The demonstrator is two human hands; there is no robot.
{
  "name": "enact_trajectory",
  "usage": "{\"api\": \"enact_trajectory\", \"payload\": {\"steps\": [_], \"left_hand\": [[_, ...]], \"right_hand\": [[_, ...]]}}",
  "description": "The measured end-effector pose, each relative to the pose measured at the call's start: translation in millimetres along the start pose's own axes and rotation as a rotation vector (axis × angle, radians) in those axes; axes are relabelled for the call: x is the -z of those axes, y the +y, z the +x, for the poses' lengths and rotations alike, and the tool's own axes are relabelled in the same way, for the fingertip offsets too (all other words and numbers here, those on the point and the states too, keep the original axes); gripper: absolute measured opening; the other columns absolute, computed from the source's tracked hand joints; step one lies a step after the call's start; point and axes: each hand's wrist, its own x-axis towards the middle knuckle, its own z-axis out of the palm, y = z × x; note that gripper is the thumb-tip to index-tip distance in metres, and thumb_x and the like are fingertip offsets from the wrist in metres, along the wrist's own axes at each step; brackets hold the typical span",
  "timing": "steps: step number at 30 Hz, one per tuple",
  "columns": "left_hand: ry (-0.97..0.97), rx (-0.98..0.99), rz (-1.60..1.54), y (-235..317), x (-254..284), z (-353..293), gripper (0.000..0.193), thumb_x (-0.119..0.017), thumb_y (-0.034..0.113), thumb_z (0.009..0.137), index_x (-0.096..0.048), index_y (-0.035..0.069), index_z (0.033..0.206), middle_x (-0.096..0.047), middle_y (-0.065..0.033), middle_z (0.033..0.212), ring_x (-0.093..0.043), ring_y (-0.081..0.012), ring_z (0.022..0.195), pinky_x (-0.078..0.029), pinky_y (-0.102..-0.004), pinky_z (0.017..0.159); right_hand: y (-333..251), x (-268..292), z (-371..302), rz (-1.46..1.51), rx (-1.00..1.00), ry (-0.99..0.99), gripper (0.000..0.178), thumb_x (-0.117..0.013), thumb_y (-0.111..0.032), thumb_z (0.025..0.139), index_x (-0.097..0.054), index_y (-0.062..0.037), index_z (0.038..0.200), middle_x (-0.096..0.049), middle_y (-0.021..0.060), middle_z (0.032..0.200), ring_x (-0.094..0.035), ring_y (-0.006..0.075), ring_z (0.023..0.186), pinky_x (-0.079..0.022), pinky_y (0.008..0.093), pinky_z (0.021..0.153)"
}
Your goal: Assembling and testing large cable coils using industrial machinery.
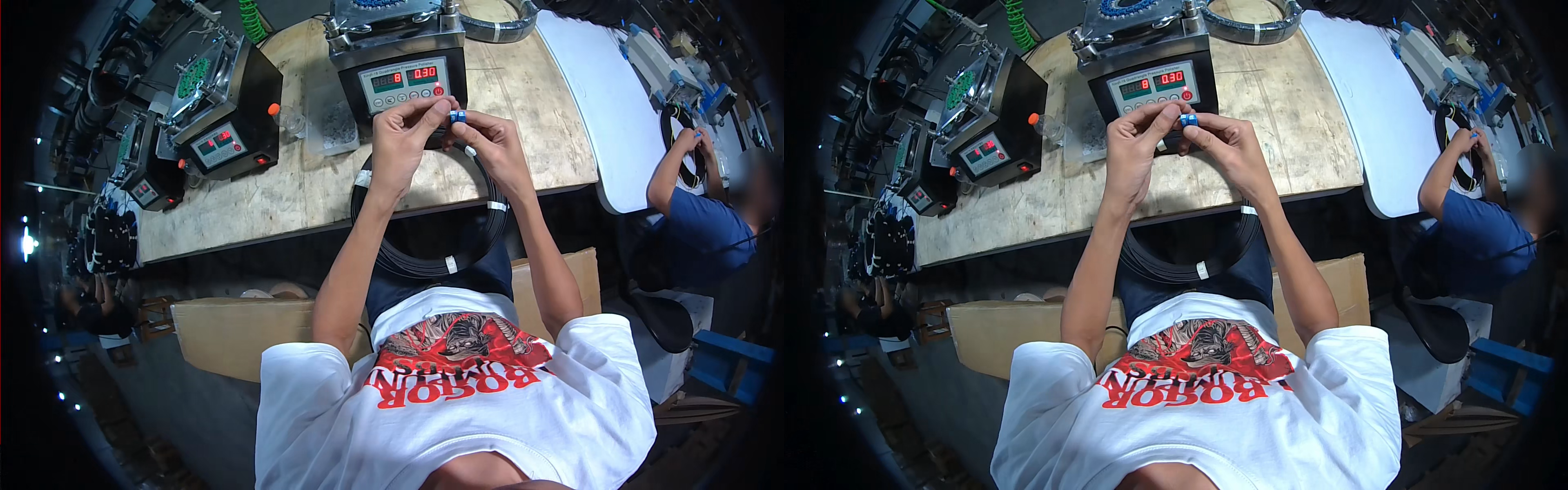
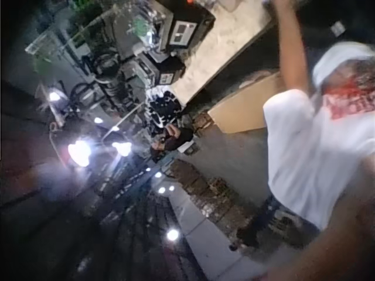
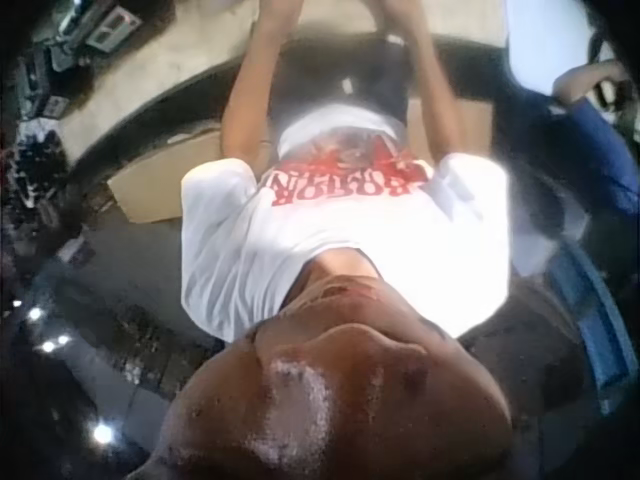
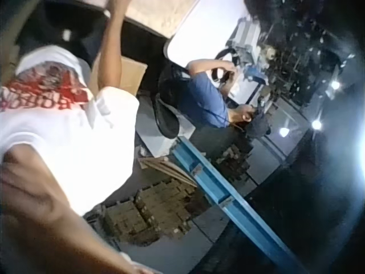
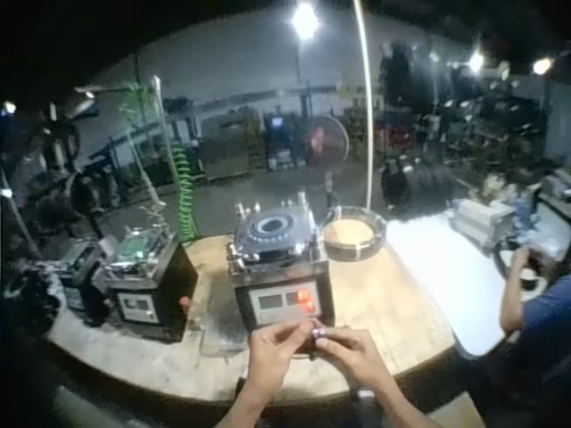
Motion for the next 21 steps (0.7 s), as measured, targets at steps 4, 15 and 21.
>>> {"api": "enact_trajectory", "payload": {"steps": [4, 15, 21], "left_hand": [[-0.018, 0.053, -0.075, -1, 3, -1, 0.018, -0.068, 0.013, 0.095, -0.074, 0.000, 0.106, -0.074, -0.0083, 0.096, -0.067, -0.0111, 0.082, -0.055, -0.0266, 0.070], [-0.063, 0.046, -0.067, 1, 7, -3, 0.021, -0.070, 0.014, 0.094, -0.073, -0.002, 0.107, -0.073, -0.0094, 0.096, -0.068, -0.0131, 0.078, -0.058, -0.0288, 0.064], [-0.100, 0.046, -0.037, -1, 16, -2, 0.020, -0.068, 0.012, 0.095, -0.072, -0.003, 0.107, -0.072, -0.0104, 0.095, -0.068, -0.0149, 0.077, -0.059, -0.0305, 0.065]], "right_hand": [[5, 2, 1, 0.016, -0.007, -0.035, 0.028, -0.066, -0.010, 0.096, -0.066, 0.0069, 0.119, -0.070, 0.0098, 0.090, -0.067, 0.0151, 0.083, -0.057, 0.0304, 0.080], [0, -3, -1, -0.010, -0.019, -0.034, 0.029, -0.065, -0.011, 0.097, -0.067, 0.0070, 0.119, -0.070, 0.0081, 0.088, -0.066, 0.0137, 0.082, -0.057, 0.0294, 0.079], [-3, -7, -2, -0.037, -0.001, -0.043, 0.026, -0.065, -0.012, 0.097, -0.069, 0.0067, 0.114, -0.068, 0.0065, 0.085, -0.063, 0.0121, 0.079, -0.053, 0.0276, 0.076]]}}
